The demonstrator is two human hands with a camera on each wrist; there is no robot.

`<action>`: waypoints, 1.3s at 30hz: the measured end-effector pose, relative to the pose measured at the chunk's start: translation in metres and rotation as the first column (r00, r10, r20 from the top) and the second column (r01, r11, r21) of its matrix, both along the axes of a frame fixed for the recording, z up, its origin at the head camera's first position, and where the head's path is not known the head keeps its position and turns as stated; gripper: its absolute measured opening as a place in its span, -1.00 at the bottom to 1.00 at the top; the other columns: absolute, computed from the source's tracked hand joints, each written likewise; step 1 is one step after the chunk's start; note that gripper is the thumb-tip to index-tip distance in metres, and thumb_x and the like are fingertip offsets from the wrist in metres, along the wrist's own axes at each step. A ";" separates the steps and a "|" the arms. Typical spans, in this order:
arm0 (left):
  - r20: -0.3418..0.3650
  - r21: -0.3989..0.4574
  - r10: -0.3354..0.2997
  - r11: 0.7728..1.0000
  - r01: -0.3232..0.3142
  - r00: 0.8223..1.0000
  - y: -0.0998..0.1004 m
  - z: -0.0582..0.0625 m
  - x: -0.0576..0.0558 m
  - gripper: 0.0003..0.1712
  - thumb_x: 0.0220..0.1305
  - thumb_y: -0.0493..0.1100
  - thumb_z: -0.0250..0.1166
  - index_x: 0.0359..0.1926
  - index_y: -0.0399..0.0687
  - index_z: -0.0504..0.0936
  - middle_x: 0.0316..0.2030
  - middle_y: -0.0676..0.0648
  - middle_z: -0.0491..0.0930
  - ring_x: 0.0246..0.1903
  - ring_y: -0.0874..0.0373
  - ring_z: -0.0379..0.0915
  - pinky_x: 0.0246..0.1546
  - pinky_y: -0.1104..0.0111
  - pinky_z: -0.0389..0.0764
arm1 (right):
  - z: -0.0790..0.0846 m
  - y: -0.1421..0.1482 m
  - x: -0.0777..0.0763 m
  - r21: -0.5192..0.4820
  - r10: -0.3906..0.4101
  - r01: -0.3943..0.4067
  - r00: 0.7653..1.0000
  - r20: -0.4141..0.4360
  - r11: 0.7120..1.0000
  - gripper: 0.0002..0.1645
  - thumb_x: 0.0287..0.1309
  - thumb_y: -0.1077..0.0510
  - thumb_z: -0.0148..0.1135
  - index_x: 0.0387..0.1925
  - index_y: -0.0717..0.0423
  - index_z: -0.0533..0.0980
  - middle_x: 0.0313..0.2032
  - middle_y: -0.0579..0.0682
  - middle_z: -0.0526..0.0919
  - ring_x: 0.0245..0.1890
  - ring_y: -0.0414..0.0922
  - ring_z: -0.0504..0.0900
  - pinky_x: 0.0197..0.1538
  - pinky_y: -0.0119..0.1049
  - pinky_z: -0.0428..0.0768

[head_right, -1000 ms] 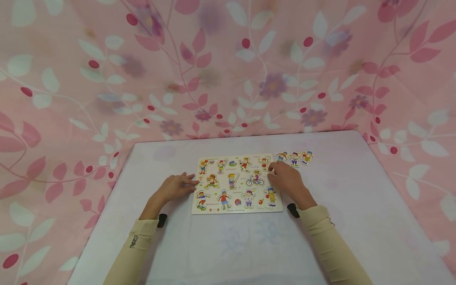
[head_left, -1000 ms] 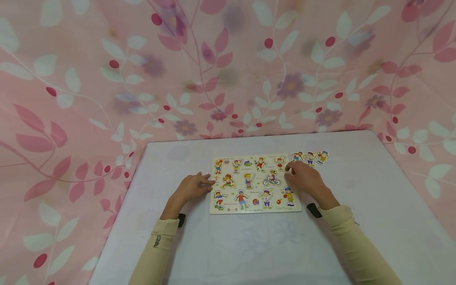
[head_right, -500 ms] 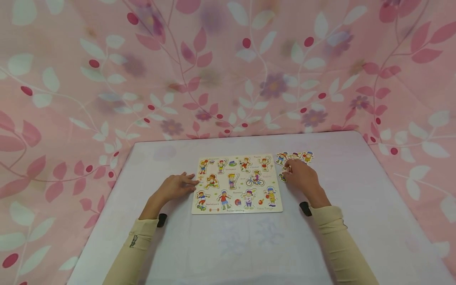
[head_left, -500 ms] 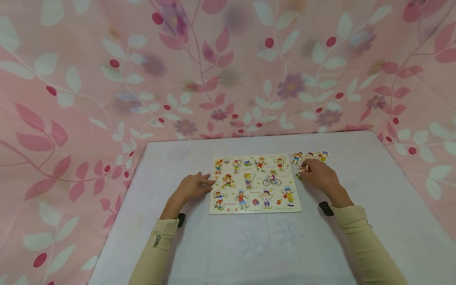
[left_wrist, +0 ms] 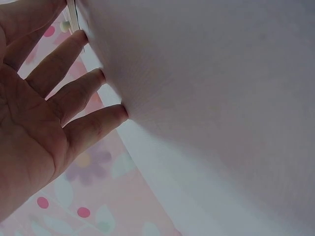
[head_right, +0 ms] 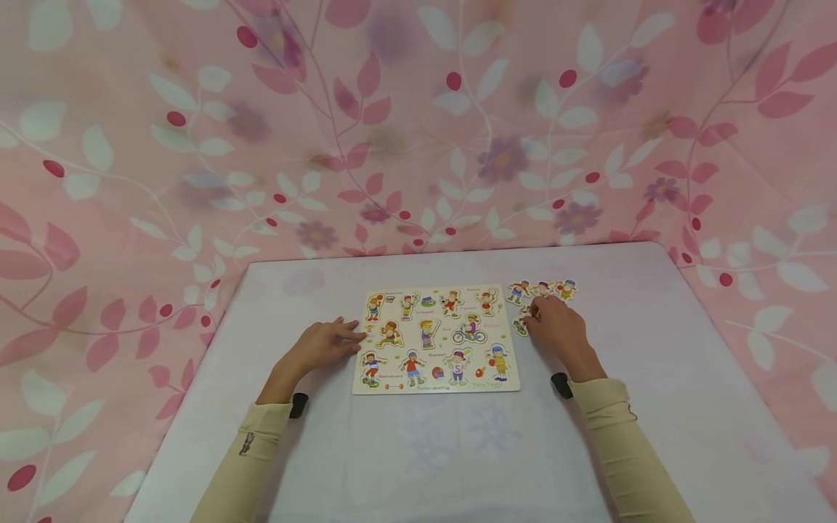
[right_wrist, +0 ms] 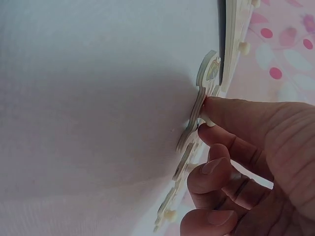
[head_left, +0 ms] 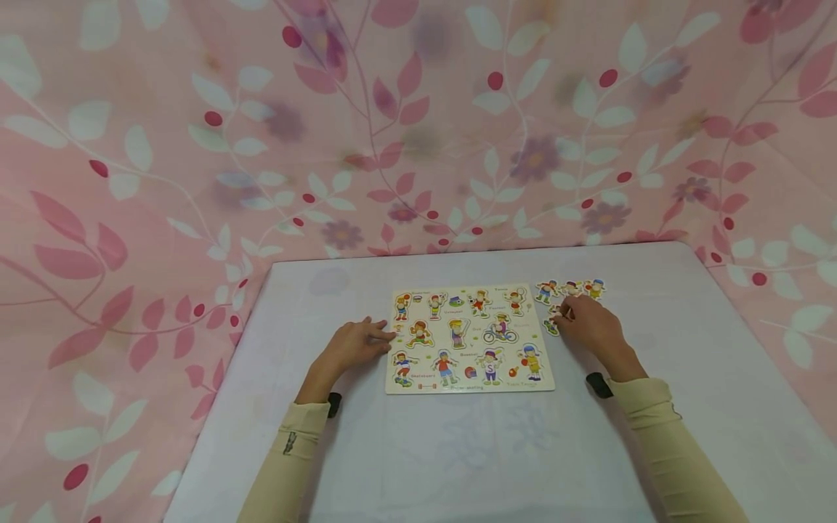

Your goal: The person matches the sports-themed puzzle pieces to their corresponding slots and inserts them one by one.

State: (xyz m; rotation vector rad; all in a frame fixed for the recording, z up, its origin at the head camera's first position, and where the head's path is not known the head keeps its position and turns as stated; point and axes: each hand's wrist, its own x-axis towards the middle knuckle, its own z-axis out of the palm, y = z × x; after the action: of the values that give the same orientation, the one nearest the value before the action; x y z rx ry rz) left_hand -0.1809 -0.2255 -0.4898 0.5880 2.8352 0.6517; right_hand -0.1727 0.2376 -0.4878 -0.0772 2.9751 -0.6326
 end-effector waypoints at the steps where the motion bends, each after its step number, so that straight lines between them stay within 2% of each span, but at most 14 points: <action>1: -0.003 0.002 -0.003 1.000 0.003 1.000 0.000 0.000 0.000 -0.63 0.21 -0.04 0.42 0.07 0.12 0.71 0.22 -0.07 0.51 0.33 -0.23 0.24 0.28 -0.14 0.23 | 0.000 0.000 0.000 -0.002 0.000 0.000 1.000 0.000 1.000 -0.75 0.24 0.09 0.32 -0.22 0.21 0.55 -0.39 0.07 0.48 -0.43 -0.02 0.44 -0.42 -0.18 0.40; 10: -0.001 0.006 -0.005 1.000 0.005 1.000 0.001 0.002 0.001 -0.63 0.21 -0.05 0.43 0.06 0.11 0.72 0.21 -0.08 0.51 0.32 -0.25 0.24 0.28 -0.15 0.23 | 0.003 0.001 0.002 0.017 0.001 -0.001 1.000 -0.023 1.000 -0.75 0.24 0.10 0.32 -0.21 0.22 0.55 -0.38 0.08 0.51 -0.45 -0.03 0.45 -0.44 -0.19 0.41; 18: 0.005 -0.002 0.001 1.000 -0.001 1.000 0.000 0.002 0.000 -0.63 0.21 -0.04 0.43 0.06 0.13 0.72 0.22 -0.06 0.51 0.33 -0.23 0.23 0.29 -0.13 0.23 | 0.017 -0.009 0.008 0.027 -0.018 0.019 0.998 -0.063 0.999 -0.80 0.27 0.11 0.25 -0.21 0.19 0.52 -0.34 0.09 0.48 -0.46 -0.02 0.44 -0.46 -0.18 0.39; 29: 0.020 0.012 0.001 1.000 -0.001 1.000 0.000 -0.001 0.000 -0.64 0.23 -0.04 0.41 0.06 0.13 0.72 0.22 -0.05 0.51 0.35 -0.23 0.20 0.30 -0.13 0.20 | 0.025 -0.054 0.017 0.054 0.107 -0.103 0.991 -0.074 0.993 -0.76 0.23 0.08 0.31 -0.16 0.15 0.57 -0.32 0.02 0.50 -0.49 -0.11 0.44 -0.51 -0.27 0.40; 39: 0.022 0.016 0.003 1.000 -0.003 1.000 -0.001 0.001 0.001 -0.64 0.23 -0.05 0.41 0.06 0.12 0.72 0.23 -0.07 0.49 0.35 -0.23 0.21 0.31 -0.14 0.18 | 0.024 -0.094 0.022 0.062 0.260 -0.254 0.957 -0.126 0.965 -0.85 0.25 0.06 0.32 -0.25 0.04 0.56 -0.36 -0.08 0.47 -0.53 -0.20 0.38 -0.56 -0.33 0.35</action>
State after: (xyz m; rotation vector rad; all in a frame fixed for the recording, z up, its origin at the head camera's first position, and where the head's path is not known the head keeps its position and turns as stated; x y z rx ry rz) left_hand -0.1803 -0.2266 -0.4892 0.5760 2.8138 0.6781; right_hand -0.1505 0.1440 -0.4636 -0.5134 3.0274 -0.5462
